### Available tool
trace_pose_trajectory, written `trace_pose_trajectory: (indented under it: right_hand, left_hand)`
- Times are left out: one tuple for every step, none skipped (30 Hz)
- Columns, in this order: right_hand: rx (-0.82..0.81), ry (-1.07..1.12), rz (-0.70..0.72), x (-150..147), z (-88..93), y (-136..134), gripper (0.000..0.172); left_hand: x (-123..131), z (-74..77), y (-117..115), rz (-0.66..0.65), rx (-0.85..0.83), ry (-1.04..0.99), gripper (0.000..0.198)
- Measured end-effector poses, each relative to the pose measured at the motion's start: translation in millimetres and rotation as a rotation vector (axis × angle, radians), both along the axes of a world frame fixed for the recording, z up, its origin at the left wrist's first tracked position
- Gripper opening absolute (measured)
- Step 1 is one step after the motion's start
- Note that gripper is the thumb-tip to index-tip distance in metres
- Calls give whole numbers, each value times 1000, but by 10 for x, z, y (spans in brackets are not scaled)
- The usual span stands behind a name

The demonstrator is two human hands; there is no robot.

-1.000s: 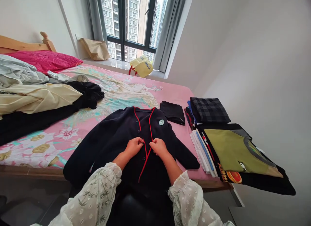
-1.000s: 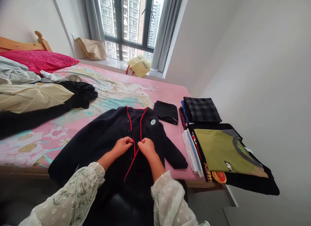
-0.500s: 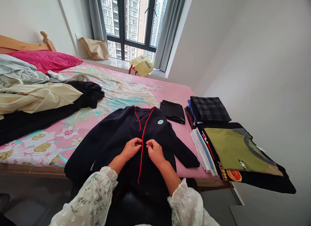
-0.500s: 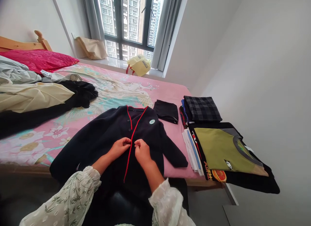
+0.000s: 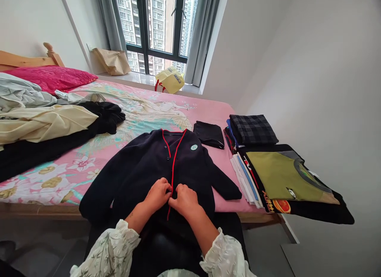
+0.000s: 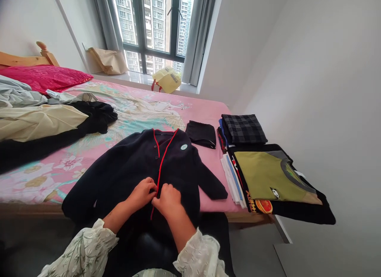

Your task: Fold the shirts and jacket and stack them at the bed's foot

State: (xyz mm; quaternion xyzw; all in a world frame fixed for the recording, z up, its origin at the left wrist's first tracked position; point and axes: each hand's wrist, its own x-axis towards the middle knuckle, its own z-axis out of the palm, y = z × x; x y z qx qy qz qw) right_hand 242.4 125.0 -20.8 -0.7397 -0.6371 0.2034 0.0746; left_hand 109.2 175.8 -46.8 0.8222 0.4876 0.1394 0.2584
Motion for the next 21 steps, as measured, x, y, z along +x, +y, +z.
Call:
trace_pose_trajectory:
  right_hand:
    - [-4,-16,11,-27,21,0,46]
    - [-1,-30,16,-52,30,1,48]
    - [9,-41,15,-69,27,4,47]
    - [20,-48,12,-75,11,8,42]
    - [31,-48,7,-69,-14,13,36]
    - [45,-40,1,-50,-46,18,29]
    - [59,-24,-9,-20,-79,21,24]
    - [68,1,-20,18,-112,24,20]
    - [71,34,-34,60,-141,24,17]
    - [71,71,-47,100,-165,23,15]
    - [69,106,-59,135,-183,20,13]
    - [65,135,-69,161,-197,16,12]
    - [61,158,-78,176,-207,10,12]
    - [62,175,-85,181,-215,2,11]
    - [69,184,-92,175,-222,-7,11]
    - [79,188,-102,161,-227,-18,11]
    - [96,186,-113,141,-232,-31,12]
    - [120,183,-124,121,-235,-44,13]
    - [146,180,-137,103,-236,-57,14]
    - [171,180,-148,91,-235,-68,15]
    - [188,188,-156,87,-233,-75,16]
  left_hand:
    - [8,-5,27,12,-17,6,11]
    - [16,-11,53,25,-29,12,10]
    - [25,-14,77,35,-36,18,10]
    - [35,-17,96,44,-41,25,10]
    - [45,-16,110,52,-45,33,10]
    - [56,-14,118,60,-47,41,10]
    - [68,-11,118,67,-47,50,10]
    - [81,-6,111,75,-45,59,10]
    - [96,0,98,86,-41,68,11]
    - [113,7,79,100,-37,76,11]
    - [131,15,57,113,-34,82,11]
    - [148,23,34,124,-33,84,11]
    - [165,33,12,131,-35,81,11]
    - [178,43,-8,135,-38,72,11]
    - [188,53,-24,136,-43,59,12]
    - [193,63,-36,137,-47,42,13]
    - [192,73,-44,140,-51,22,13]
    - [187,81,-48,146,-53,1,13]
    - [177,87,-50,151,-56,-21,13]
    - [163,90,-50,153,-59,-45,12]
    - [146,90,-49,155,-63,-69,12]
